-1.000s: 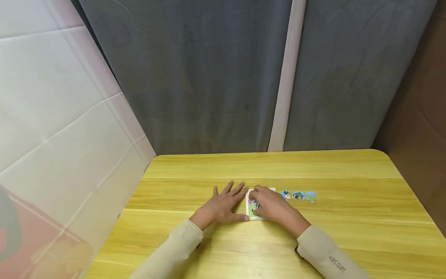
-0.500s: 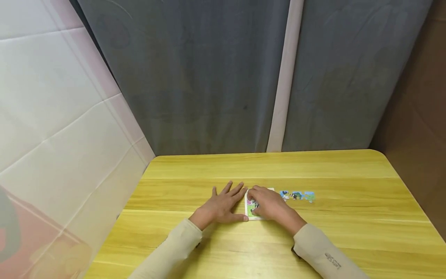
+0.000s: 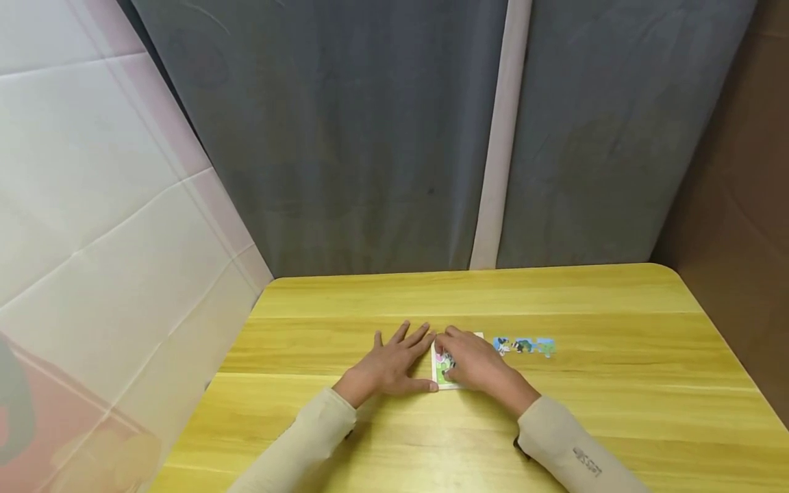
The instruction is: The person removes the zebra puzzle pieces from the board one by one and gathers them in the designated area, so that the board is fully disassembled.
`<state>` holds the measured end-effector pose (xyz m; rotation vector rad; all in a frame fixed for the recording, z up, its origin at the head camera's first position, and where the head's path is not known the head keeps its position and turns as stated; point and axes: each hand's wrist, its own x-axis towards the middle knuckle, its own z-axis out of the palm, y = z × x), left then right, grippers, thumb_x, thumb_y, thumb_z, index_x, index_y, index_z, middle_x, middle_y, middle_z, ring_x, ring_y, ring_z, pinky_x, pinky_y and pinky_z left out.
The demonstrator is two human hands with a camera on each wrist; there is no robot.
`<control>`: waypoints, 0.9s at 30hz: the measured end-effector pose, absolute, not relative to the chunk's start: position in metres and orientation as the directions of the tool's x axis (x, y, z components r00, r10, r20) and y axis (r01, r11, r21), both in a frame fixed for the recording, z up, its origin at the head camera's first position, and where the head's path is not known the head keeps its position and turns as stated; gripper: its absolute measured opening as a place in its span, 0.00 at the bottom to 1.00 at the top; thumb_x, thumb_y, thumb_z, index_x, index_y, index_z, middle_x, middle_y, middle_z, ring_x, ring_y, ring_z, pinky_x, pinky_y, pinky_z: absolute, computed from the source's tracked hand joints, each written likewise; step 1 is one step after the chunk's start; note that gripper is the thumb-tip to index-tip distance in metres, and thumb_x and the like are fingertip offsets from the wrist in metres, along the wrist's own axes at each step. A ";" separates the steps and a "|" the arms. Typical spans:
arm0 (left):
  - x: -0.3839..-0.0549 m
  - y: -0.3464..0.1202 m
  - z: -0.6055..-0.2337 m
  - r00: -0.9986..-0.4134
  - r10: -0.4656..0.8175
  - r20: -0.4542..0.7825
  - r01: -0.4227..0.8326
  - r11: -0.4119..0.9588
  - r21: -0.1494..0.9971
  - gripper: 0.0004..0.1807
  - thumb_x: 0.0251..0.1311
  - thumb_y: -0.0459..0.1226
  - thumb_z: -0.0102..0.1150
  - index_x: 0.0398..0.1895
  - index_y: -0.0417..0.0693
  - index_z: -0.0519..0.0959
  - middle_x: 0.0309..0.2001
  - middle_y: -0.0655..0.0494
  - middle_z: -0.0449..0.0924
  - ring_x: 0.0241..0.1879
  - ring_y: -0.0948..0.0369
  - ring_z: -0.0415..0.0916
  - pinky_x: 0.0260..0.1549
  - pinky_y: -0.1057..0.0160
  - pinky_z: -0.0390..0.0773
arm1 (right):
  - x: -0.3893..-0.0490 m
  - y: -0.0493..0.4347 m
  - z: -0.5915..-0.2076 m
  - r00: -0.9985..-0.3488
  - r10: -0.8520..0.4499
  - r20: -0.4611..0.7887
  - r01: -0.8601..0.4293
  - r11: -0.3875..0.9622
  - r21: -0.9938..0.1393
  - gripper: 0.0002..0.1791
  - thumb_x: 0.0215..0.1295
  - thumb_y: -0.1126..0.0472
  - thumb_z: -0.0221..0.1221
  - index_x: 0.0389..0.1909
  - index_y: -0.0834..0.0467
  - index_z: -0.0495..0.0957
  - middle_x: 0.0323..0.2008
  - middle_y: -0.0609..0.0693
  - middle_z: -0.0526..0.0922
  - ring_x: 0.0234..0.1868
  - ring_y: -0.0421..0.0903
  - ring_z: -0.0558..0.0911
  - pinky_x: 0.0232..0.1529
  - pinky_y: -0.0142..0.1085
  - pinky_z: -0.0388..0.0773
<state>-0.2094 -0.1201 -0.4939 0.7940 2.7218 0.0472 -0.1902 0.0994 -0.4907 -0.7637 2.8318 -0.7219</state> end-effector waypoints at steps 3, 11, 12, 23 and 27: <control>-0.208 -0.121 -0.493 -0.802 0.526 -0.282 0.515 0.849 0.119 0.56 0.62 0.76 0.52 0.88 0.70 0.44 0.88 0.66 0.39 0.88 0.46 0.38 0.72 0.19 0.49 | -0.190 0.099 -0.492 -0.867 -0.498 0.004 -0.440 0.763 -0.474 0.19 0.60 0.61 0.77 0.49 0.50 0.81 0.46 0.45 0.80 0.39 0.40 0.76 0.44 0.44 0.77; -0.209 -0.123 -0.494 -0.804 0.528 -0.273 0.518 0.848 0.114 0.56 0.62 0.76 0.52 0.88 0.70 0.45 0.88 0.66 0.40 0.88 0.46 0.39 0.72 0.18 0.50 | -0.194 0.097 -0.494 -0.873 -0.487 -0.033 -0.401 0.753 -0.522 0.18 0.62 0.65 0.75 0.48 0.52 0.79 0.44 0.48 0.78 0.37 0.42 0.75 0.41 0.43 0.76; -0.209 -0.123 -0.494 -0.804 0.528 -0.274 0.518 0.848 0.112 0.56 0.62 0.77 0.52 0.88 0.70 0.45 0.88 0.66 0.40 0.88 0.46 0.39 0.72 0.18 0.50 | -0.195 0.096 -0.495 -0.871 -0.490 -0.039 -0.396 0.747 -0.534 0.18 0.62 0.65 0.74 0.48 0.52 0.79 0.44 0.48 0.78 0.38 0.42 0.75 0.41 0.43 0.76; -0.208 -0.123 -0.499 -0.804 0.527 -0.275 0.514 0.849 0.121 0.56 0.62 0.76 0.52 0.88 0.70 0.45 0.88 0.66 0.40 0.88 0.46 0.39 0.71 0.18 0.50 | -0.197 0.098 -0.500 -0.868 -0.495 -0.043 -0.388 0.730 -0.562 0.17 0.63 0.67 0.73 0.46 0.51 0.78 0.42 0.48 0.76 0.38 0.43 0.73 0.39 0.41 0.73; -0.210 -0.121 -0.498 -0.805 0.526 -0.275 0.514 0.849 0.120 0.56 0.63 0.76 0.53 0.88 0.69 0.45 0.88 0.66 0.39 0.88 0.46 0.39 0.72 0.18 0.50 | -0.198 0.100 -0.499 -0.865 -0.501 -0.019 -0.404 0.719 -0.566 0.17 0.63 0.69 0.72 0.47 0.52 0.77 0.41 0.48 0.74 0.36 0.43 0.71 0.36 0.37 0.71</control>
